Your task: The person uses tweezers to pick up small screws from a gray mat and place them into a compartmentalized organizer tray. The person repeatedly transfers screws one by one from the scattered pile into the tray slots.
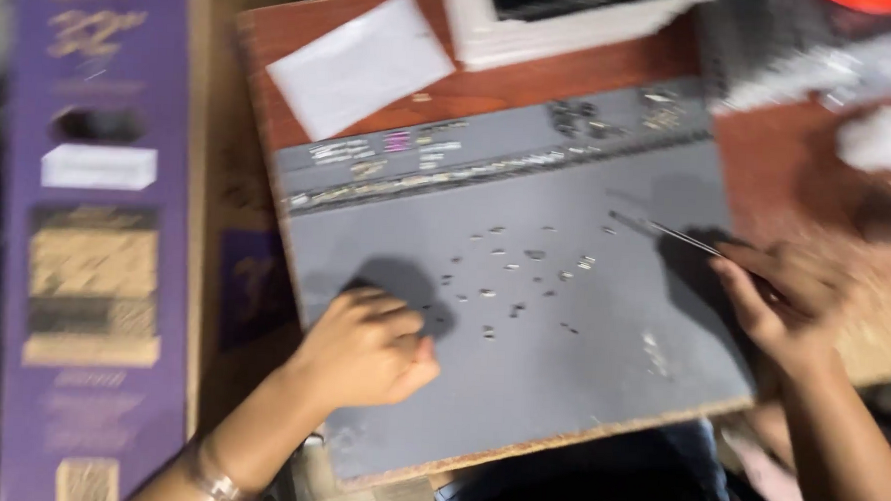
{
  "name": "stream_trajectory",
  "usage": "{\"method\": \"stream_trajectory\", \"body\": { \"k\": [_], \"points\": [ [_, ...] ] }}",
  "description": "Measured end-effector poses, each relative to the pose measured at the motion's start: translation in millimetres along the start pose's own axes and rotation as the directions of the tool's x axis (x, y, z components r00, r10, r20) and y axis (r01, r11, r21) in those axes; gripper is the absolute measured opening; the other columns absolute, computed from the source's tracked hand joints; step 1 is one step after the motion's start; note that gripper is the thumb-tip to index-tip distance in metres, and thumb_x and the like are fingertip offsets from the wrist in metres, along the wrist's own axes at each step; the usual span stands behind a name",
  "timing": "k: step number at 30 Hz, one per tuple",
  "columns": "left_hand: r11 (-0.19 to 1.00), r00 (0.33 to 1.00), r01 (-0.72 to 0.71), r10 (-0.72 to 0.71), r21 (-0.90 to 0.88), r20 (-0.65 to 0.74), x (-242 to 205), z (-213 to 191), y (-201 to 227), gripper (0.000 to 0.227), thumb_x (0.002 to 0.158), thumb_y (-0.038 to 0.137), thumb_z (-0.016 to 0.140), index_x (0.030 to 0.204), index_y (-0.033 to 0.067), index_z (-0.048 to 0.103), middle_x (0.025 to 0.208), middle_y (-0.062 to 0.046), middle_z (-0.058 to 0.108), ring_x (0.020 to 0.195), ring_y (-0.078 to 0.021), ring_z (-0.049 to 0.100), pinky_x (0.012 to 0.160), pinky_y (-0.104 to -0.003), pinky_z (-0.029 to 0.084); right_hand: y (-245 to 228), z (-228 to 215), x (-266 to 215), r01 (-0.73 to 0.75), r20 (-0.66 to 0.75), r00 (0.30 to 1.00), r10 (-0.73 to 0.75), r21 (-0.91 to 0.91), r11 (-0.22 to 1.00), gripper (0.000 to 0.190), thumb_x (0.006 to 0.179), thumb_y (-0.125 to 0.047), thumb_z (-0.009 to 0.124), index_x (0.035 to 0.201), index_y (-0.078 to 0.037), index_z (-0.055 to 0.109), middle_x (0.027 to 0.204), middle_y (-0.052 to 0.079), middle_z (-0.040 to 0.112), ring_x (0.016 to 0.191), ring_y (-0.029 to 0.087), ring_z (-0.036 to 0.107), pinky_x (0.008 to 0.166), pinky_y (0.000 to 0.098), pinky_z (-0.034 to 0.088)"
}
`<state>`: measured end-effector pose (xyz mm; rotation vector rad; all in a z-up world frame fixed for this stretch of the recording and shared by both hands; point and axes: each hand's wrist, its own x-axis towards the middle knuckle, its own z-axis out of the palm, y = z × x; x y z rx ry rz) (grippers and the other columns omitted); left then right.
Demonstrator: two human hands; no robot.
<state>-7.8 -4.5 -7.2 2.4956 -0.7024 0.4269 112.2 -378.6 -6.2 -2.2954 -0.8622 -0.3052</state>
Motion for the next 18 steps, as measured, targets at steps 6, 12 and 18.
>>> {"method": "stream_trajectory", "body": {
  "k": [6, 12, 18],
  "points": [
    [0.999, 0.999, -0.031, 0.030, -0.022, -0.024, -5, 4, -1, 0.034, 0.070, 0.014, 0.052, 0.038, 0.0092, 0.041, 0.042, 0.002, 0.044, 0.036, -0.0168, 0.042, 0.038, -0.032, 0.035, -79, 31, 92, 0.274, 0.075, 0.957, -0.281, 0.087, 0.958, 0.010, 0.085, -0.004, 0.068, 0.087, 0.006, 0.069, 0.064, 0.013, 0.059, 0.049, 0.019, 0.049, 0.051, 0.0311, 0.037],
    [0.992, 0.975, -0.109, 0.094, -0.062, -0.201, -1, 5, -4, 0.043, 0.076, 0.016, 0.049, 0.034, 0.0133, 0.039, 0.040, -0.003, 0.040, 0.034, -0.0212, 0.043, 0.036, -0.031, 0.038, -101, 117, 157, 0.426, -0.010, 0.900, -0.436, 0.237, 0.873, 0.003, 0.082, 0.002, 0.070, 0.085, 0.000, 0.072, 0.051, 0.008, 0.050, 0.047, 0.026, 0.052, 0.049, 0.0317, 0.044],
    [0.995, 0.973, -0.076, 0.060, -0.067, -0.224, 1, 2, -4, 0.045, 0.077, 0.016, 0.046, 0.033, 0.0120, 0.039, 0.038, -0.002, 0.041, 0.034, -0.0209, 0.044, 0.038, -0.031, 0.038, -115, 149, 171, 0.449, -0.018, 0.887, -0.461, 0.259, 0.855, 0.003, 0.083, 0.000, 0.069, 0.083, -0.002, 0.071, 0.051, 0.006, 0.047, 0.047, 0.024, 0.051, 0.050, 0.0312, 0.045]
  ]
}}
